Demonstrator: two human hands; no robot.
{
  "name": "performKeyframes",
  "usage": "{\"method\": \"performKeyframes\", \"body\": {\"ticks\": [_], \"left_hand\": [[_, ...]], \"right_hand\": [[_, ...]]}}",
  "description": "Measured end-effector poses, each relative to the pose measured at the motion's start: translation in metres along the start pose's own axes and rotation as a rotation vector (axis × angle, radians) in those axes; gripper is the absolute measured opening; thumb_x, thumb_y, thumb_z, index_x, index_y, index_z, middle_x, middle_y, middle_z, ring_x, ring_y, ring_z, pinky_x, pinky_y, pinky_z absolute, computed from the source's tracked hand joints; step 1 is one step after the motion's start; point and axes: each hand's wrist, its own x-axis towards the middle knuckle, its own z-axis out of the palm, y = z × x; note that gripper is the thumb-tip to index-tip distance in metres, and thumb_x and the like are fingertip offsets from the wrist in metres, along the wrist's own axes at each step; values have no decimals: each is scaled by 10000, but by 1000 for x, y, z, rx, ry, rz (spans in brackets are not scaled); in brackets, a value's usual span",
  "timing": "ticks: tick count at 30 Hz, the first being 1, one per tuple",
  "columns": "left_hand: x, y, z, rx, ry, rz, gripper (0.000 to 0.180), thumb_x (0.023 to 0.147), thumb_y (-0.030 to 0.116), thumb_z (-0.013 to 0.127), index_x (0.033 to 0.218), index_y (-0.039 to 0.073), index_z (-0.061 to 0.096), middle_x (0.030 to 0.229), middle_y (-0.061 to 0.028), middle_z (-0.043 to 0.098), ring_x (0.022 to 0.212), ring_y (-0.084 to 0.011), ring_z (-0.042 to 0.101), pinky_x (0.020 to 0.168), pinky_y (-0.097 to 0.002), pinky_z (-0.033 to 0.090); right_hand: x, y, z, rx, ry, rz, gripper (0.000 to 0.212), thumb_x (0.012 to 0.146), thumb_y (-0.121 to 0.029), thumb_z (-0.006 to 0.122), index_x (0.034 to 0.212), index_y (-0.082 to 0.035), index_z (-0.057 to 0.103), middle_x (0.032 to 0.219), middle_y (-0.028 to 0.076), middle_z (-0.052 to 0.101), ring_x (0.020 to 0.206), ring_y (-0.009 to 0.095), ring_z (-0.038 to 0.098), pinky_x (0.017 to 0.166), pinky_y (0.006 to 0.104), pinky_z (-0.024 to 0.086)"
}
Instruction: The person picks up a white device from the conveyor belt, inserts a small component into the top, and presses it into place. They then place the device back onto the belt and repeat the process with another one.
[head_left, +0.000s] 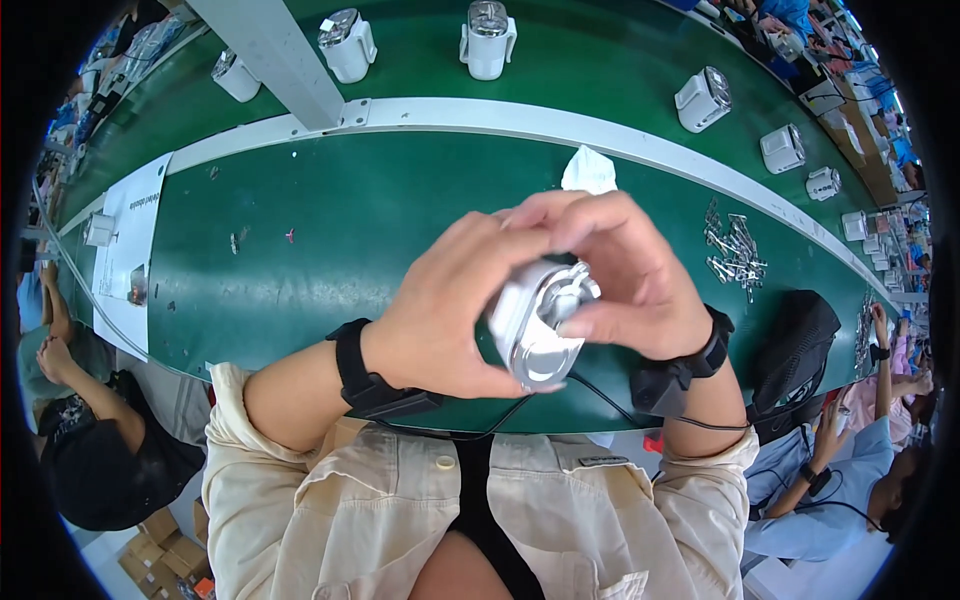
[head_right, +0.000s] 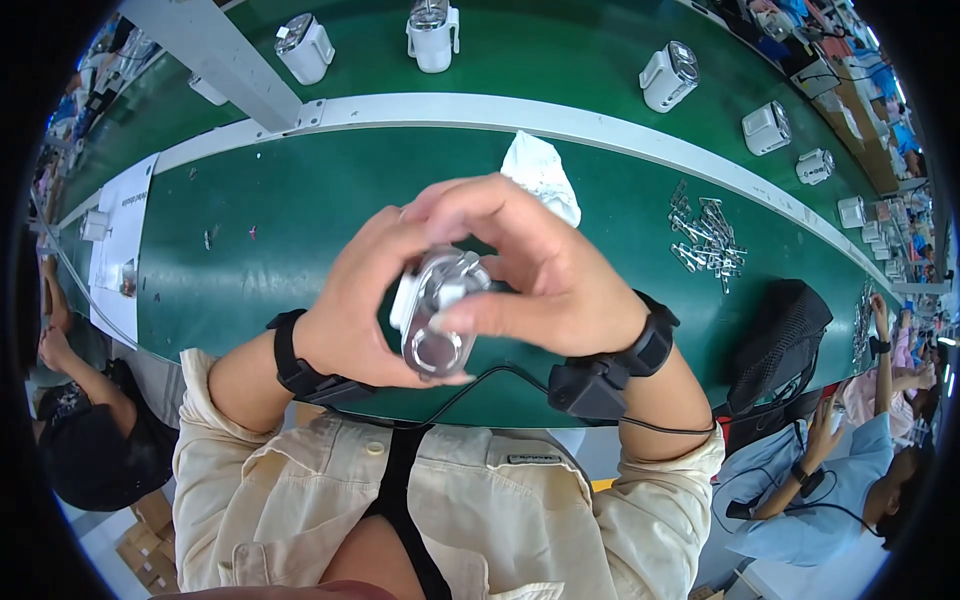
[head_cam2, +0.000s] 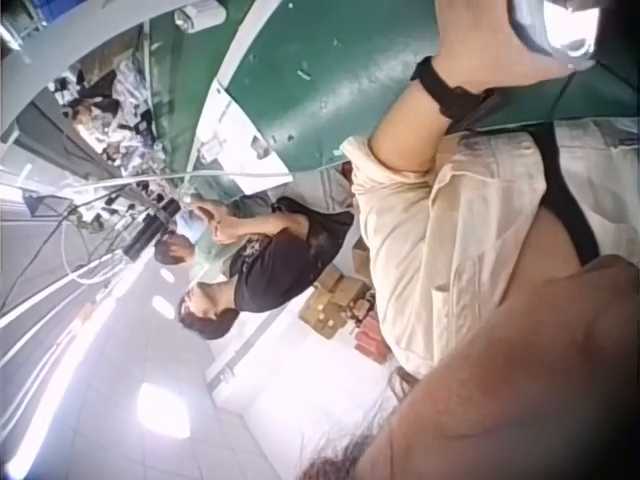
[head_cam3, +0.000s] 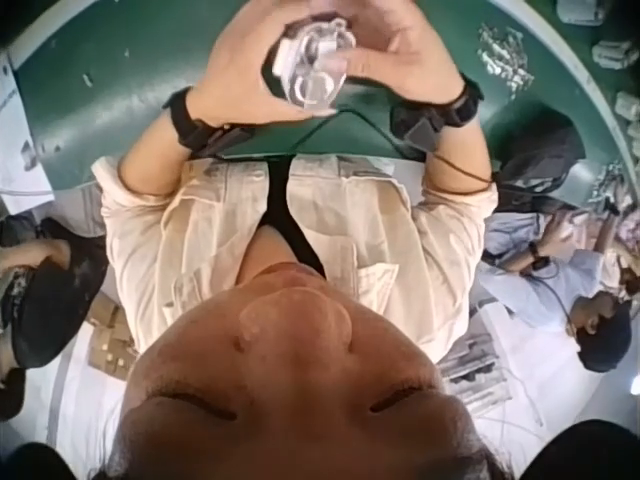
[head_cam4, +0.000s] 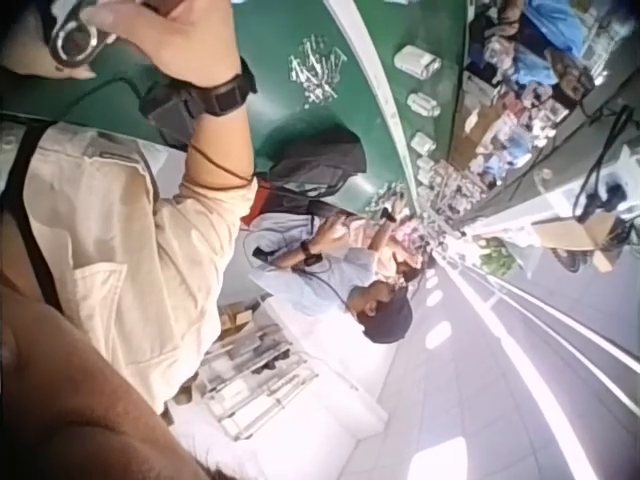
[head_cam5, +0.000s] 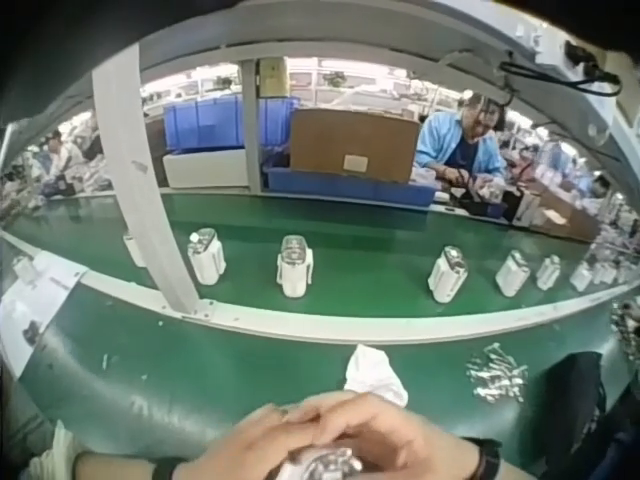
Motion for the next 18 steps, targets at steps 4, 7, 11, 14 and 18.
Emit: {"method": "performKeyframes", "body": {"ticks": [4, 7, 11, 14, 18], "left_hand": [[-5, -6, 8, 28, -10, 90, 665, 582, 202, 859, 1132, 36, 524, 1056, -130, 593, 952, -342, 596, 775, -405, 506], [-7, -9, 7, 23, 67, 93, 631, 589, 199, 855, 1105, 34, 532, 1018, -122, 601, 911, -334, 603, 758, -405, 507], [-6, -12, 8, 45, 149, 89, 597, 599, 198, 849, 1077, 29, 534, 971, -119, 606, 842, -322, 613, 721, -399, 509], [-5, -14, 10, 73, 175, 134, 592, 605, 199, 846, 1074, 25, 530, 957, -117, 605, 799, -313, 616, 697, -391, 512], [-3, -13, 10, 86, 158, 129, 575, 614, 197, 840, 1061, 21, 523, 951, -119, 601, 792, -303, 618, 669, -384, 512]], "right_hand": [[2, -2, 0, -117, -78, -19, 345, 849, -119, 701, 1152, -18, 569, 1287, 208, 481, 1215, 343, 499, 1004, 437, 419], [8, -11, -4, -379, -130, -134, 332, 823, -116, 729, 1119, -21, 610, 1270, 206, 479, 1199, 343, 507, 994, 437, 425], [4, -27, -2, -749, -72, -231, 298, 753, -118, 773, 1016, -20, 672, 1155, 168, 535, 1071, 317, 562, 895, 416, 474], [4, -31, 1, -1055, -71, -381, 307, 701, -124, 787, 976, -22, 698, 1030, 122, 572, 904, 271, 579, 766, 381, 484], [6, -33, 4, -1110, -47, -383, 323, 665, -115, 793, 960, -30, 694, 955, 89, 584, 806, 241, 565, 687, 351, 460]]}}
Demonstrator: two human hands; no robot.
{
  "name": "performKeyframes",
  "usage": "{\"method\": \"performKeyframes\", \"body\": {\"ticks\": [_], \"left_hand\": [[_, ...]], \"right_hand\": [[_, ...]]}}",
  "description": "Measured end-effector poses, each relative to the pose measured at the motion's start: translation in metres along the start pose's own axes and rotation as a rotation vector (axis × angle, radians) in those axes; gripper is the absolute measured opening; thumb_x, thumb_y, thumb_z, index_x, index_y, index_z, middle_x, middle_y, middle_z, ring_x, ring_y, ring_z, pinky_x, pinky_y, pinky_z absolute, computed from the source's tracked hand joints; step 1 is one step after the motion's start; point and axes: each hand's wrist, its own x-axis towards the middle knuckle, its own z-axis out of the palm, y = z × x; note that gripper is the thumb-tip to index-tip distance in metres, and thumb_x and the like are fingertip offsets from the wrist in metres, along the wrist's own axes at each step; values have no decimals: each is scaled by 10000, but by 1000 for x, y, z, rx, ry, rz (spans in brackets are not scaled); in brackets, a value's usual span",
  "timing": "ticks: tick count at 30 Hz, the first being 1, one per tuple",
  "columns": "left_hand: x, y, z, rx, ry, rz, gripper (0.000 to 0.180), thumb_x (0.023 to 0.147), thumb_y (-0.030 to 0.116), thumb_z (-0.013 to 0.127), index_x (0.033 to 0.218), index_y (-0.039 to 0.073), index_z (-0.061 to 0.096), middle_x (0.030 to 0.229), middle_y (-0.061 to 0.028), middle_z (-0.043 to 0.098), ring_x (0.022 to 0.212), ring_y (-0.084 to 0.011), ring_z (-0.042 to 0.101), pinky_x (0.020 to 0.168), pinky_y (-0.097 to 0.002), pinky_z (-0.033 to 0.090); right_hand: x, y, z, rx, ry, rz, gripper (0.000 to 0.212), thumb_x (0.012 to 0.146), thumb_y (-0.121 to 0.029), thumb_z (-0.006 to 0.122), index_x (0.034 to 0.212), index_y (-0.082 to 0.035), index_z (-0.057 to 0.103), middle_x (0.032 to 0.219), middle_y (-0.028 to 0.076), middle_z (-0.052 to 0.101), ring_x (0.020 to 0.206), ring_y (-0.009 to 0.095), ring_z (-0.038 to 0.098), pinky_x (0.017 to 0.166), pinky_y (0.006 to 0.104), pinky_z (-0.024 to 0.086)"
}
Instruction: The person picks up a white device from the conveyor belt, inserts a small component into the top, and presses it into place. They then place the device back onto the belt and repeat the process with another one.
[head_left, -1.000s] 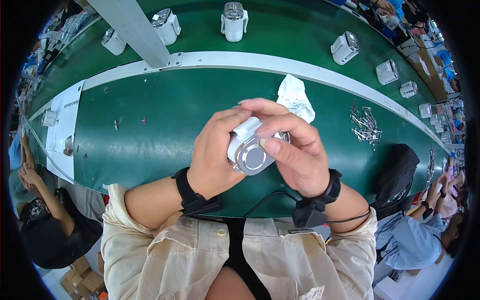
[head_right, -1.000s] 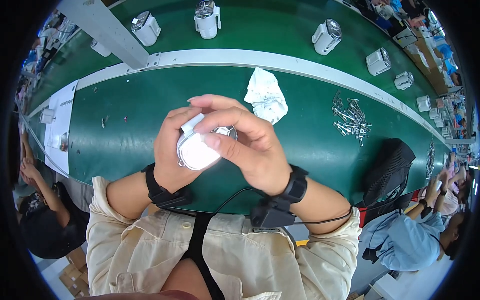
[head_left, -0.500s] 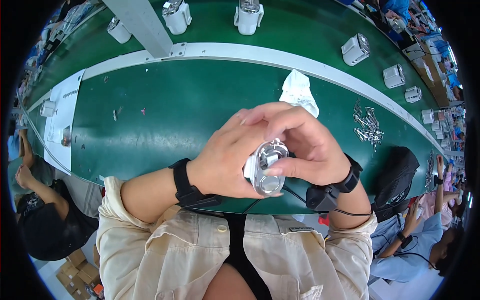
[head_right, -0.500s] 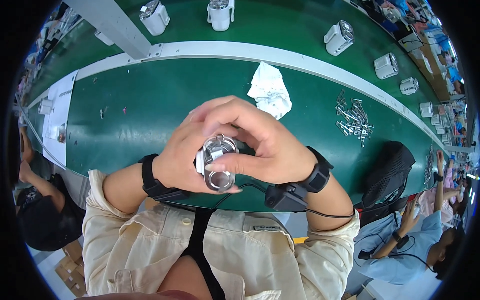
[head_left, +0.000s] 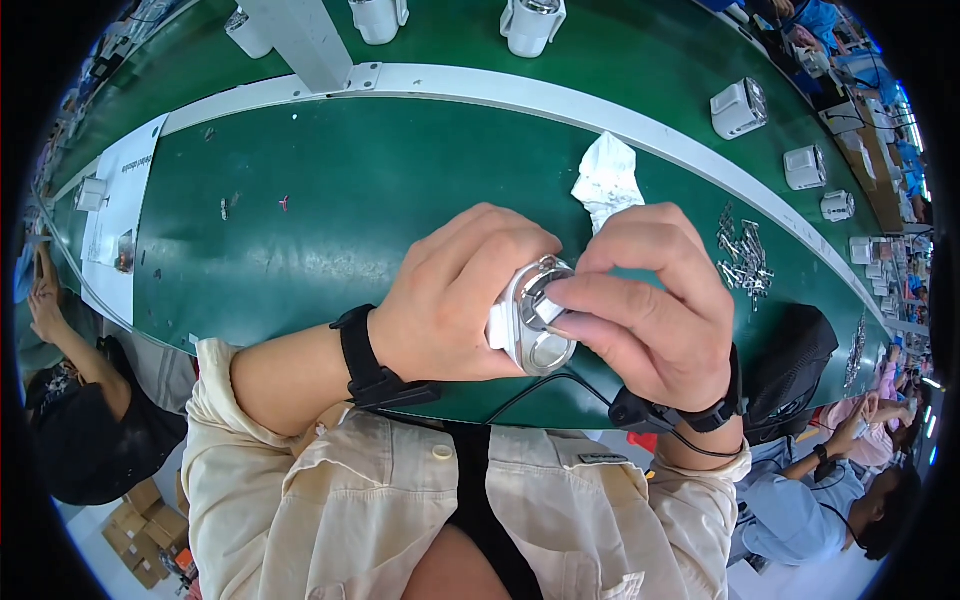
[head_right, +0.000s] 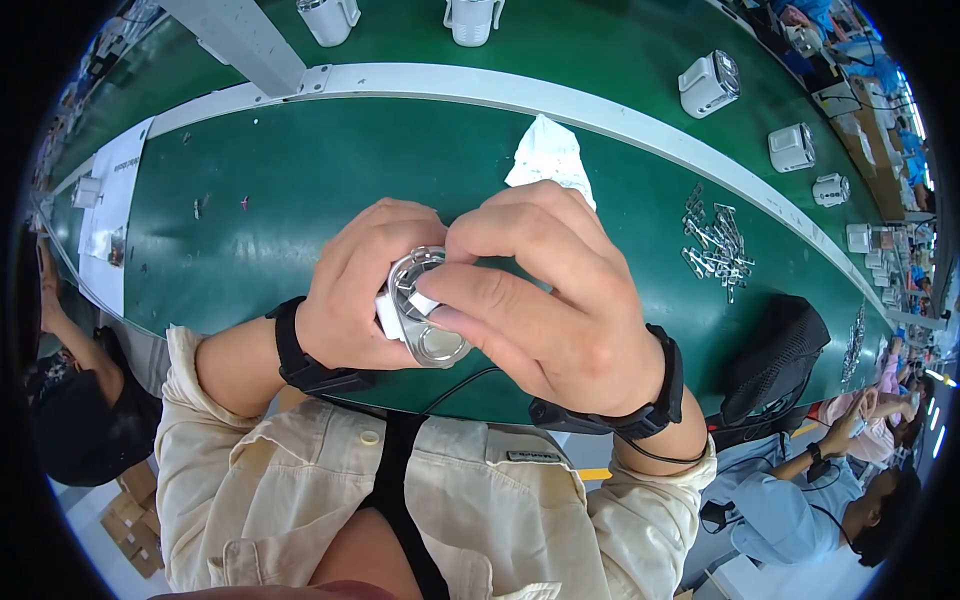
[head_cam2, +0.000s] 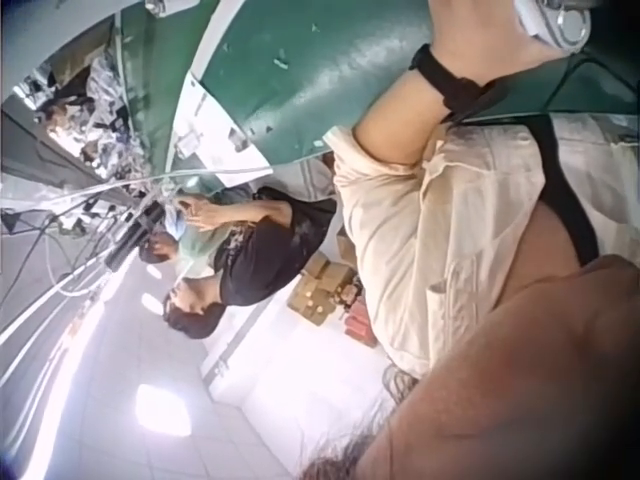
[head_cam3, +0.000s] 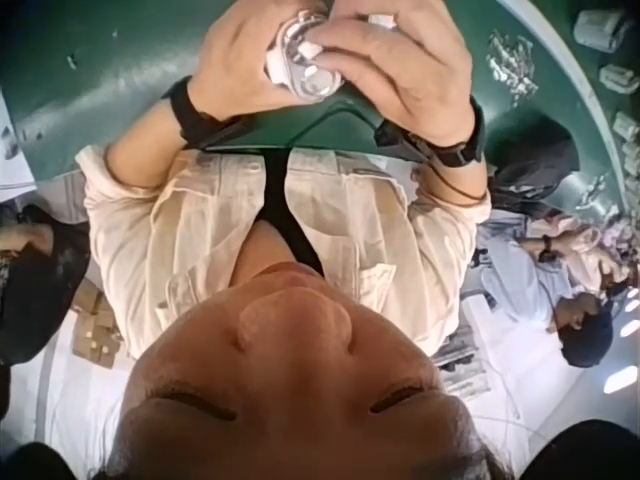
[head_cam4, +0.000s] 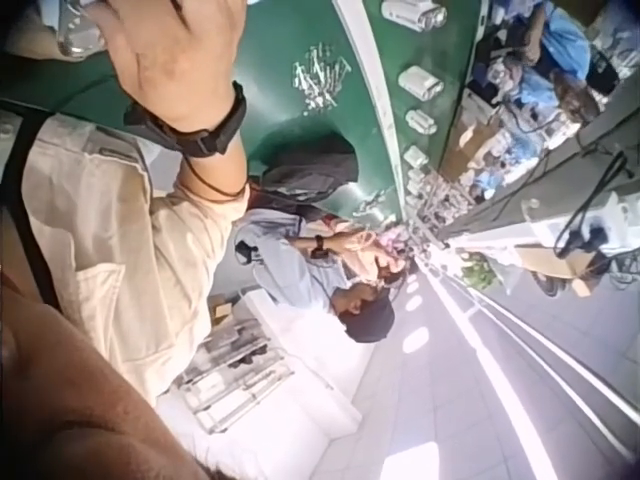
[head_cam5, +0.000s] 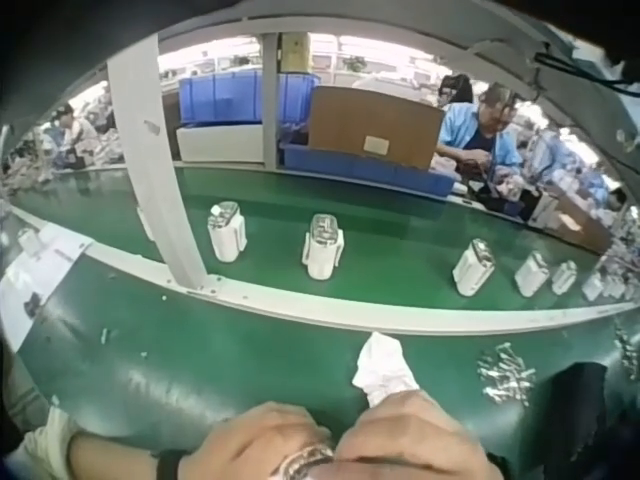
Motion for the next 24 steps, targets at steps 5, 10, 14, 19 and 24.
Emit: {"method": "performKeyframes", "body": {"ticks": [5, 10, 14, 19, 24], "left_hand": [[0, 1, 0, 29, -11, -5, 557, 621, 193, 834, 1048, 22, 520, 944, -120, 600, 786, -302, 619, 659, -384, 511], [-1, 3, -1, 19, -51, -38, 536, 617, 193, 829, 1025, 26, 524, 932, -121, 601, 765, -302, 615, 645, -380, 507], [-2, 3, 0, -15, -73, -88, 525, 611, 192, 827, 1013, 33, 528, 917, -118, 605, 753, -300, 612, 634, -377, 504], [-1, 4, 0, -5, -60, -111, 520, 606, 189, 824, 1009, 43, 531, 899, -111, 609, 752, -299, 614, 633, -376, 507], [0, 5, -1, -2, -62, -142, 521, 606, 188, 822, 1013, 45, 532, 893, -111, 609, 751, -301, 614, 641, -378, 512]], "right_hand": [[-2, -1, 3, 124, 8, 158, 251, 685, -82, 790, 910, -39, 689, 956, 91, 583, 809, 223, 563, 699, 327, 455], [-7, 1, 11, 500, 31, 432, 200, 707, -25, 789, 869, -42, 674, 965, 88, 584, 835, 183, 552, 736, 292, 439], [-10, 5, 9, 626, 1, 516, 198, 717, 4, 785, 871, -44, 670, 978, 85, 575, 860, 161, 543, 760, 283, 430], [-7, 5, 6, 642, -25, 522, 200, 719, 20, 779, 870, -42, 665, 1005, 91, 562, 870, 155, 536, 772, 289, 428], [-9, 9, 13, 660, 10, 506, 181, 732, 9, 776, 843, -41, 643, 1059, 108, 550, 882, 153, 521, 782, 289, 417]]}}
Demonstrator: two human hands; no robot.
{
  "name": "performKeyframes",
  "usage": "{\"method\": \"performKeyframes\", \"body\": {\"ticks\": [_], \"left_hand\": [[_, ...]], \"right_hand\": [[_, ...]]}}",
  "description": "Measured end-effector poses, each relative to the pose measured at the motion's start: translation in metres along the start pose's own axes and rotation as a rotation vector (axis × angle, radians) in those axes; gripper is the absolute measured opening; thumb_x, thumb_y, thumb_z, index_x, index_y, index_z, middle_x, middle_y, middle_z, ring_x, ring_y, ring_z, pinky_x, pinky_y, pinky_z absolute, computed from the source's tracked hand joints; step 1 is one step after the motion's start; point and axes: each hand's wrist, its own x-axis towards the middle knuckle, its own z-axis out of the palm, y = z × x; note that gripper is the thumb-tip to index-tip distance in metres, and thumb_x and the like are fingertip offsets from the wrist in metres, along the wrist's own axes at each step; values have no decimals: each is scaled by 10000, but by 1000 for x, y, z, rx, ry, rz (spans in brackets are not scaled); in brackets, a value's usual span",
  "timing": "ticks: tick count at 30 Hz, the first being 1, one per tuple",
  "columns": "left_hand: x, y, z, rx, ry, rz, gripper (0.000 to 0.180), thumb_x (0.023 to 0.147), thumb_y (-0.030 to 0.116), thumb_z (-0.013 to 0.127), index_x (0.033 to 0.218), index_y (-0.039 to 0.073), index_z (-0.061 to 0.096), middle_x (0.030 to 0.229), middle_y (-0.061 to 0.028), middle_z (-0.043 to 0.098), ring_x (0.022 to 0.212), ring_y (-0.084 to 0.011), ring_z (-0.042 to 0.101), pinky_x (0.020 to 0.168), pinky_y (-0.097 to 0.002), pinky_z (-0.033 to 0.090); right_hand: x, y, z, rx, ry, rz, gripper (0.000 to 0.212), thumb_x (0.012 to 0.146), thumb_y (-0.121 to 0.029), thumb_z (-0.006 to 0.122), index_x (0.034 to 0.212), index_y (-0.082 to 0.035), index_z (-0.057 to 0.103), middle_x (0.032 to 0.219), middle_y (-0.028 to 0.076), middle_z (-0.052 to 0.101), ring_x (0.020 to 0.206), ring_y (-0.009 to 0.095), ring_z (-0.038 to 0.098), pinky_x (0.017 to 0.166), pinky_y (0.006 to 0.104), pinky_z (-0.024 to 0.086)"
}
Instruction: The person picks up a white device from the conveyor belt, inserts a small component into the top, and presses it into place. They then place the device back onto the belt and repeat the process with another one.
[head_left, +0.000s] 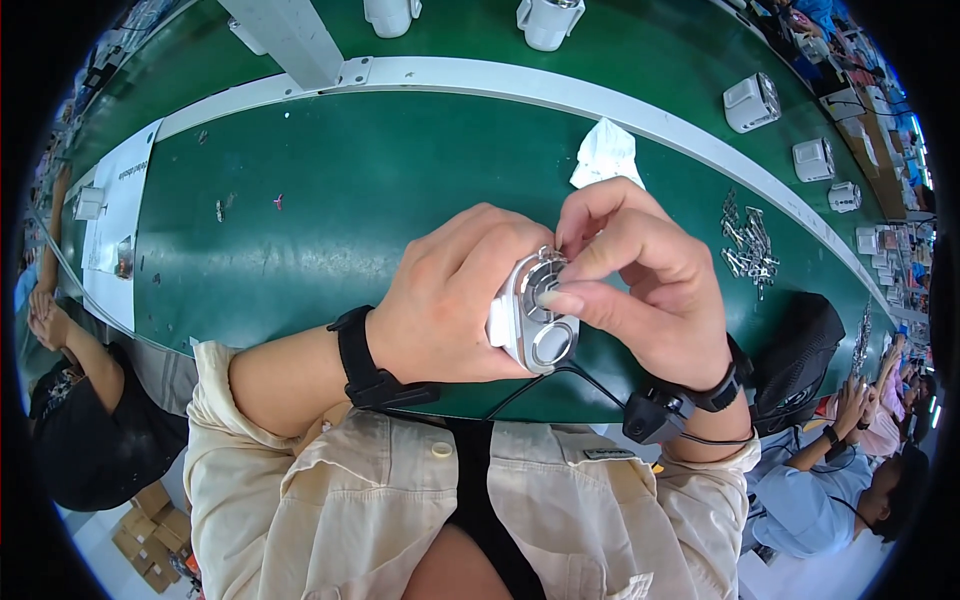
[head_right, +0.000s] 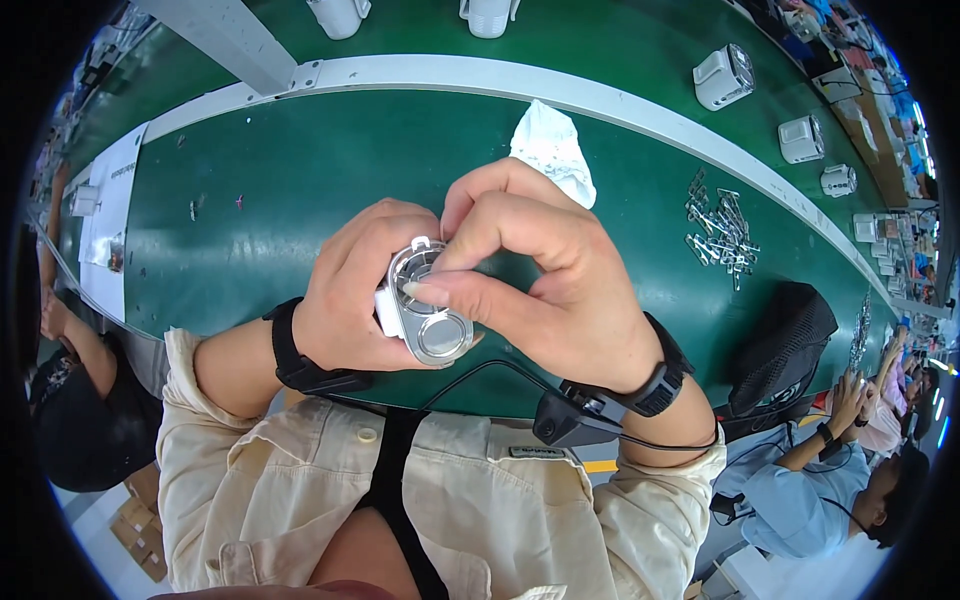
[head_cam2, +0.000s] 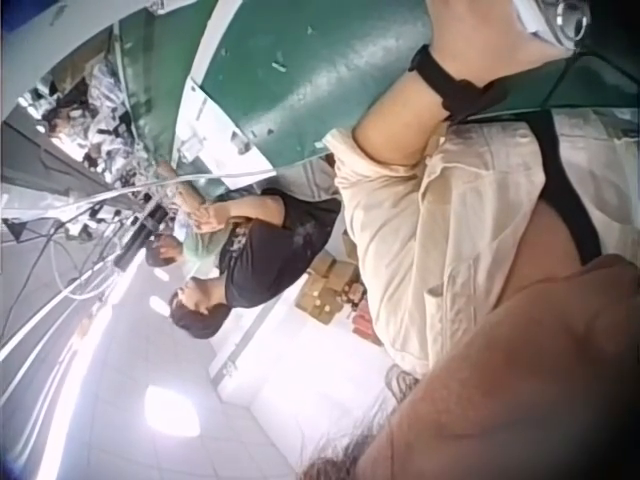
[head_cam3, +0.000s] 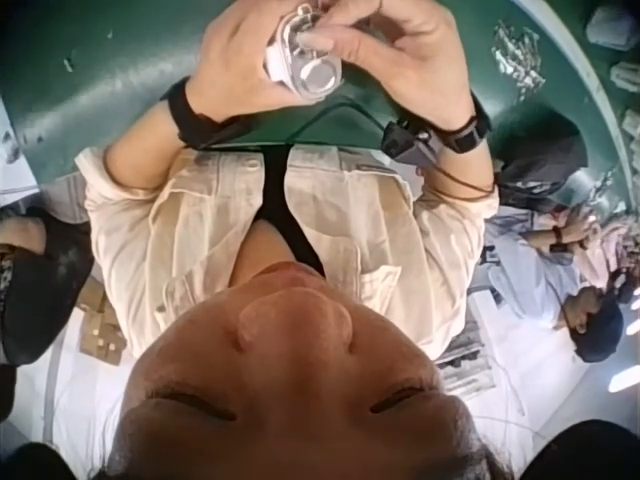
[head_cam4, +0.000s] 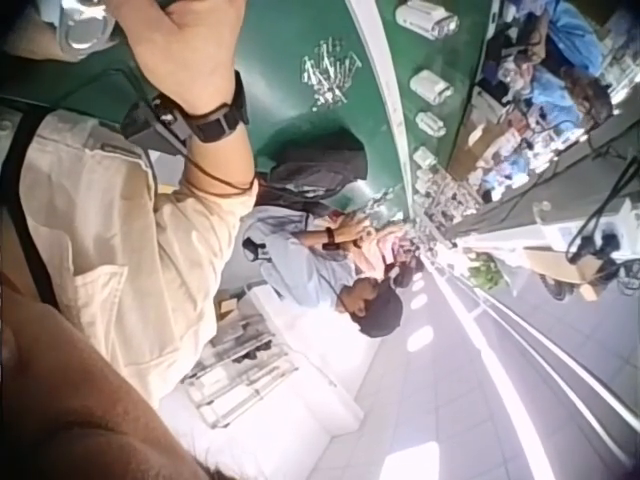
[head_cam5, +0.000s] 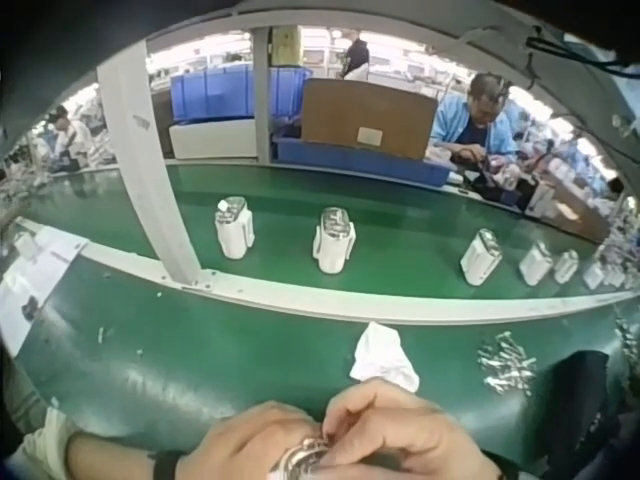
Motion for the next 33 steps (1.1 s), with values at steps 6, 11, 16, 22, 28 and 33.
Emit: {"method": "performKeyframes", "body": {"ticks": [6, 11, 16, 22, 28, 33], "left_hand": [[-1, -2, -1, -2, -16, -50, 530, 603, 190, 824, 1022, 48, 533, 913, -111, 612, 767, -308, 616, 652, -383, 518], [2, -3, -1, 6, 24, 50, 530, 602, 190, 822, 1023, 50, 532, 937, -106, 604, 790, -319, 616, 665, -388, 523], [3, -3, -2, 50, 40, 78, 523, 604, 190, 820, 1015, 49, 529, 937, -102, 596, 797, -326, 615, 676, -393, 526], [1, -5, -5, 102, 8, 35, 509, 603, 192, 822, 979, 36, 515, 918, -128, 586, 785, -330, 611, 656, -395, 519], [5, -4, -4, 95, 19, 50, 507, 602, 194, 822, 961, 27, 506, 896, -144, 576, 775, -331, 608, 636, -390, 512], [1, -9, -1, 97, 17, 40, 514, 603, 193, 821, 971, 23, 505, 896, -141, 575, 783, -334, 607, 654, -396, 510]], "right_hand": [[2, 11, 15, 203, 45, 69, 234, 767, -5, 751, 938, -68, 603, 1202, 147, 513, 1011, 191, 530, 877, 320, 420], [3, 23, 24, 494, 41, 46, 300, 803, -30, 719, 1051, -94, 562, 1339, 191, 444, 1162, 247, 511, 980, 372, 406], [3, 26, 26, 580, -50, 25, 239, 875, -110, 661, 1084, -96, 547, 1389, 218, 408, 1200, 264, 503, 1002, 385, 407], [4, 30, 35, 605, 10, 80, 198, 939, -155, 575, 1117, -83, 523, 1388, 228, 405, 1188, 253, 506, 990, 378, 420], [4, 30, 35, 526, 20, -1, 204, 954, -136, 541, 1141, -66, 501, 1366, 225, 418, 1174, 232, 508, 978, 358, 428], [1, 36, 43, 470, 45, -48, 205, 954, -137, 542, 1141, -65, 502, 1356, 225, 421, 1180, 234, 503, 981, 354, 425]]}}
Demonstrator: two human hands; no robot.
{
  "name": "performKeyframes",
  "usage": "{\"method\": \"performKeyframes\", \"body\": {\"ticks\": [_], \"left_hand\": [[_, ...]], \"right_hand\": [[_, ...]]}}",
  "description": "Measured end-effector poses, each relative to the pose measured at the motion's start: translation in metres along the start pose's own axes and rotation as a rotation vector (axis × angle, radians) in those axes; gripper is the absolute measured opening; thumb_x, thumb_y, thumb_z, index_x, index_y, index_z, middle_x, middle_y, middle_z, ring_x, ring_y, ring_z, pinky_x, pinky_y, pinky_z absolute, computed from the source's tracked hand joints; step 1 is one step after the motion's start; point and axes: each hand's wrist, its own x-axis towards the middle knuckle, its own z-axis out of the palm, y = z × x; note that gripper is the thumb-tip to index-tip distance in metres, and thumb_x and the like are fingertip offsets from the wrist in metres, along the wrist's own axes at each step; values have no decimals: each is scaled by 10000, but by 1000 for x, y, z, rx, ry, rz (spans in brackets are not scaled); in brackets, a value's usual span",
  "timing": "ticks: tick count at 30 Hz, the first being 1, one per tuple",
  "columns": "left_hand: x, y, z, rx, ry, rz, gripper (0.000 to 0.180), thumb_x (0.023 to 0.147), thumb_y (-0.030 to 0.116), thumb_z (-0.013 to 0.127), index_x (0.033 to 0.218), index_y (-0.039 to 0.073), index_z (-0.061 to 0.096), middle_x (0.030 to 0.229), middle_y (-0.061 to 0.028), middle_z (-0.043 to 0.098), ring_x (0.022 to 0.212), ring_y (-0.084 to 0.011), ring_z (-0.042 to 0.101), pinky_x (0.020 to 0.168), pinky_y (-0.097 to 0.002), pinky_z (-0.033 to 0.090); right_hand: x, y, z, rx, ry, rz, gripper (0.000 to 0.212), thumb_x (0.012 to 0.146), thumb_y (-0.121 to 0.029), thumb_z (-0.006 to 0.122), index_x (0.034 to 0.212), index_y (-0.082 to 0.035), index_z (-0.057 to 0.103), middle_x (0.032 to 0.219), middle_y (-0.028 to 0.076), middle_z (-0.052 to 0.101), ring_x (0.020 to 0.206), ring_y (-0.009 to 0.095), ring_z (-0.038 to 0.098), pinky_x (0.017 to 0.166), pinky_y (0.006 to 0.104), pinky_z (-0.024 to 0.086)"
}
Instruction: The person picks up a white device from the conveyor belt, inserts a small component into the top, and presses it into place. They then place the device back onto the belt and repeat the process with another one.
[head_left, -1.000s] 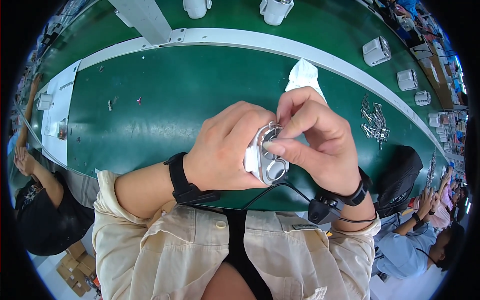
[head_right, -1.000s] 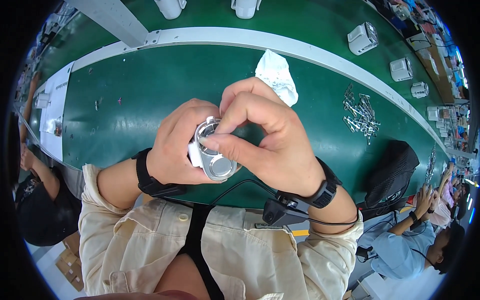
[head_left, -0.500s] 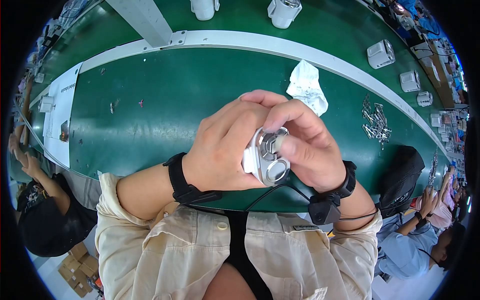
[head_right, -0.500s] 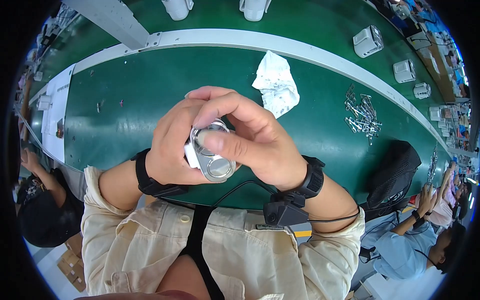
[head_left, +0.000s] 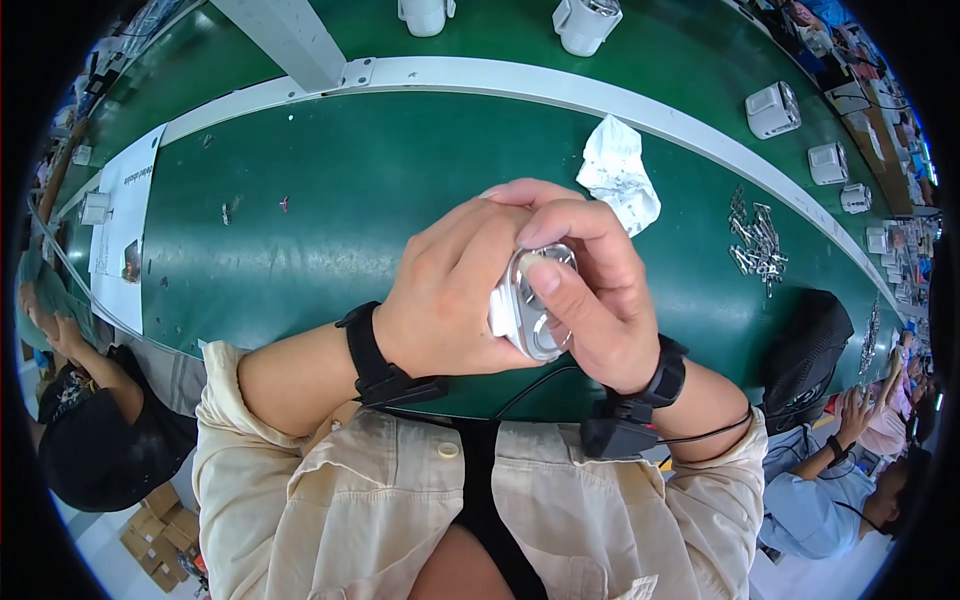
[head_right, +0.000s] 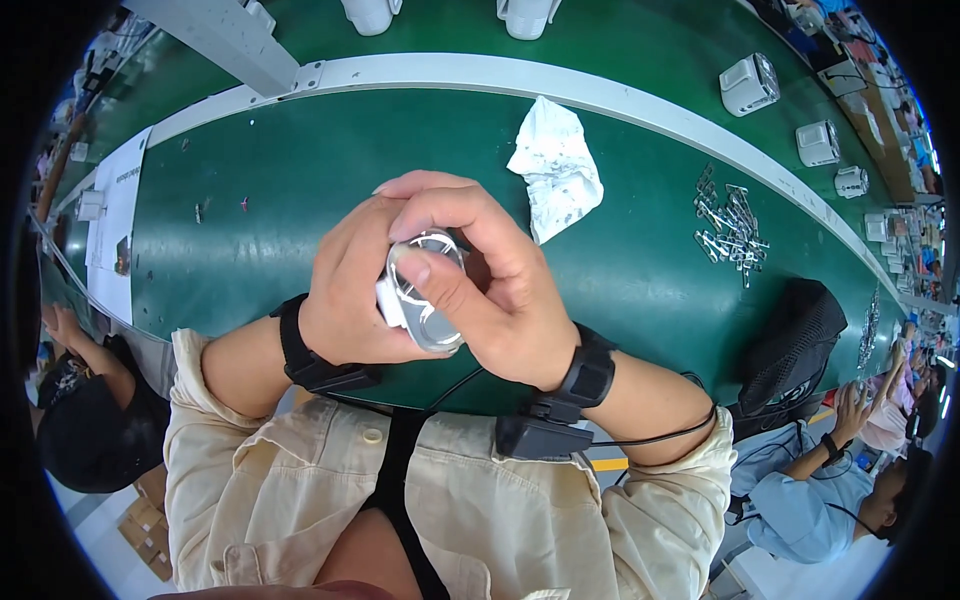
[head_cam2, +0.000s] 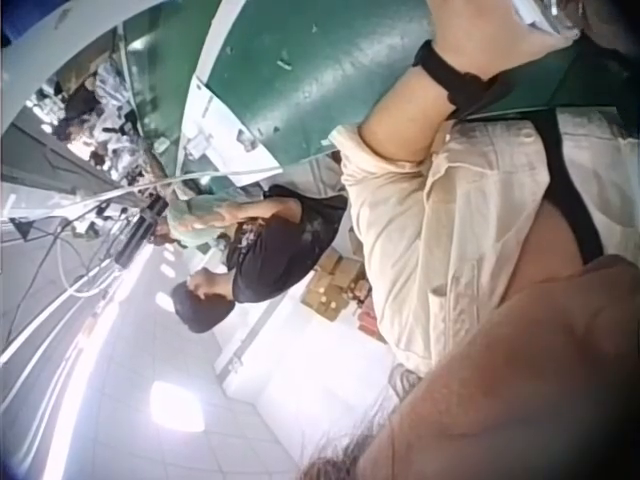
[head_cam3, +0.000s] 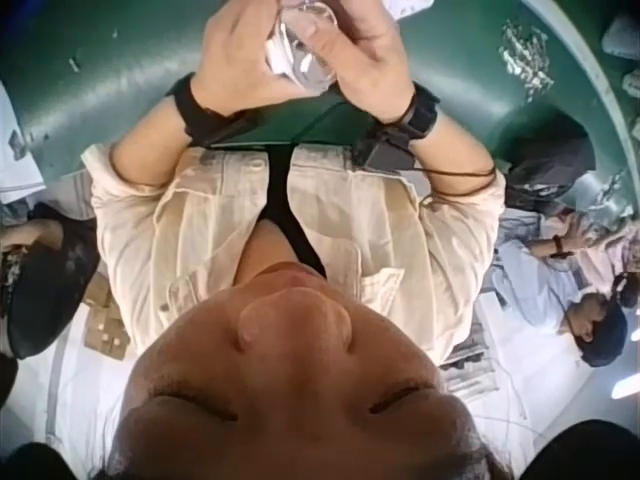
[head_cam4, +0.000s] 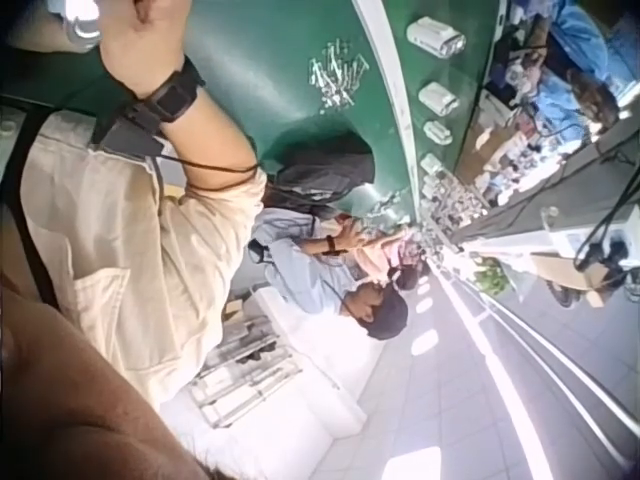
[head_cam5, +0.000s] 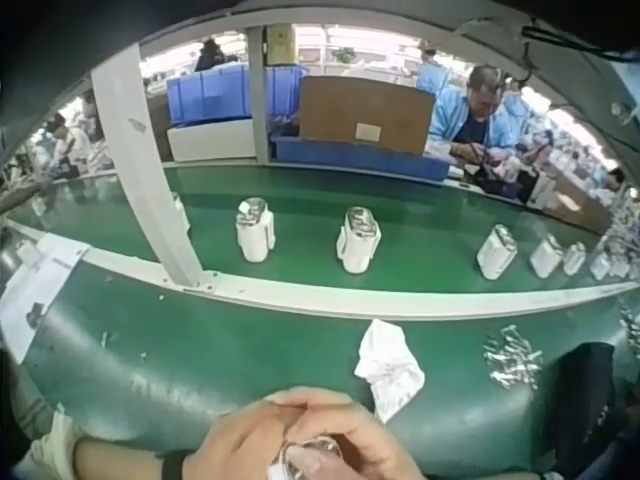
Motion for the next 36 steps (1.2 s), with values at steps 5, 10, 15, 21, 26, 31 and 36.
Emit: {"method": "performKeyframes", "body": {"ticks": [5, 10, 15, 21, 26, 31, 36], "left_hand": [[-2, 2, 1, -56, 12, -32, 538, 597, 191, 825, 999, 19, 512, 892, -134, 571, 777, -336, 598, 667, -399, 505], [-2, -2, -1, -59, 12, -22, 563, 587, 190, 833, 1019, 19, 517, 884, -129, 565, 761, -333, 591, 662, -395, 499], [-3, -1, 1, -76, 32, 17, 566, 583, 189, 835, 1019, 21, 514, 872, -127, 563, 753, -327, 589, 653, -391, 494], [-5, 1, -1, -97, -10, -58, 580, 573, 187, 838, 1023, 23, 510, 849, -124, 558, 738, -319, 586, 640, -382, 489], [-4, 0, 0, -96, -5, -62, 593, 559, 189, 839, 1024, 23, 511, 849, -125, 559, 736, -320, 586, 644, -379, 488], [-5, -1, 0, -104, 13, -62, 596, 554, 189, 835, 1027, 23, 513, 853, -126, 563, 735, -319, 588, 650, -379, 489], [-11, -8, 0, -48, -87, -81, 802, 513, 273, 907, 1157, 23, 500, 1015, -125, 609, 863, -288, 633, 740, -358, 506]], "right_hand": [[3, -5, 6, 175, 120, 105, 211, 958, -143, 535, 1149, -62, 499, 1351, 242, 417, 1201, 245, 487, 985, 358, 418], [6, -2, 0, 248, 36, 105, 224, 967, -147, 514, 1169, -54, 487, 1352, 259, 413, 1202, 240, 483, 983, 351, 415], [0, -4, 2, -181, 1, -75, 243, 972, -144, 501, 1196, -55, 468, 1360, 258, 412, 1200, 237, 483, 990, 354, 403], [0, -4, 3, -181, 32, -22, 248, 971, -141, 498, 1203, -61, 460, 1361, 242, 418, 1199, 240, 485, 998, 357, 392], [4, -7, 0, 56, -2, 79, 239, 971, -140, 501, 1195, -62, 468, 1358, 228, 424, 1189, 236, 490, 997, 357, 399], [5, -3, -1, 61, -7, 45, 233, 975, -160, 502, 1186, -62, 487, 1360, 222, 425, 1190, 239, 491, 996, 360, 405], [2, -1, 0, -30, 27, 5, 242, 981, -183, 494, 1186, -56, 499, 1362, 205, 439, 1177, 233, 505, 992, 352, 407]]}}
